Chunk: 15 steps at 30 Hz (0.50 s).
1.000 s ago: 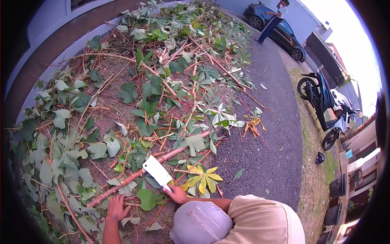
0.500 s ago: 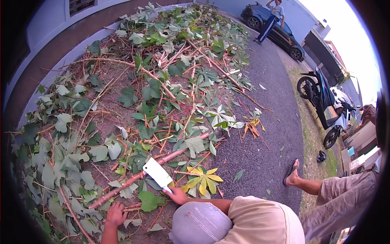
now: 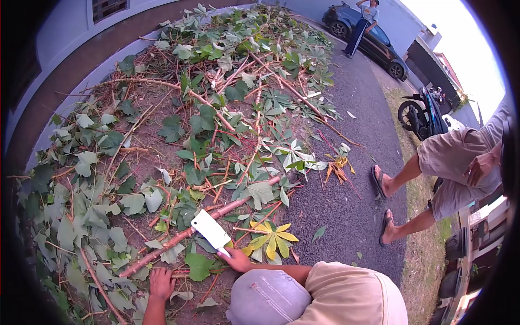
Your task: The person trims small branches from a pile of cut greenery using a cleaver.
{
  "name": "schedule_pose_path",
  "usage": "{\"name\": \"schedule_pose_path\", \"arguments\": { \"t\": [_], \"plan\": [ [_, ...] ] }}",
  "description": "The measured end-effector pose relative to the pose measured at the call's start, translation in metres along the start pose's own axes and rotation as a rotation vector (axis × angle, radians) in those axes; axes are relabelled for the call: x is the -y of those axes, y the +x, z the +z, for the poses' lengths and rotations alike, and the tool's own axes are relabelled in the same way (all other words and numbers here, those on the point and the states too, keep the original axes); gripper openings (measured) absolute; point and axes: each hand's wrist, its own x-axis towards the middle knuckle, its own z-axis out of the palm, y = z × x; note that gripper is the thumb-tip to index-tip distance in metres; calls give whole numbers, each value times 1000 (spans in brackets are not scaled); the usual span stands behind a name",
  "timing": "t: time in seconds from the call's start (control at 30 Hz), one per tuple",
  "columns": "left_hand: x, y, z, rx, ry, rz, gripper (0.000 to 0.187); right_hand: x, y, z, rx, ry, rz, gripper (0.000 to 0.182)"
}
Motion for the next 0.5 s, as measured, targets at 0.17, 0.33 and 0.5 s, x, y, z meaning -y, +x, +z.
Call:
{"name": "schedule_pose_path", "arguments": {
  "t": [0.17,0.33,0.5],
  "plan": [
    [-3,-1,-4,111,-44,-61,32,-5,2,4,-36,-28,-31,62],
    [4,-5,-18,169,-131,-119,35,5,9,-9,71,167,-12,50],
    [18,-5,-60,48,-384,-65,36,19,6,-29,55,507,79,38]
  ]
}}
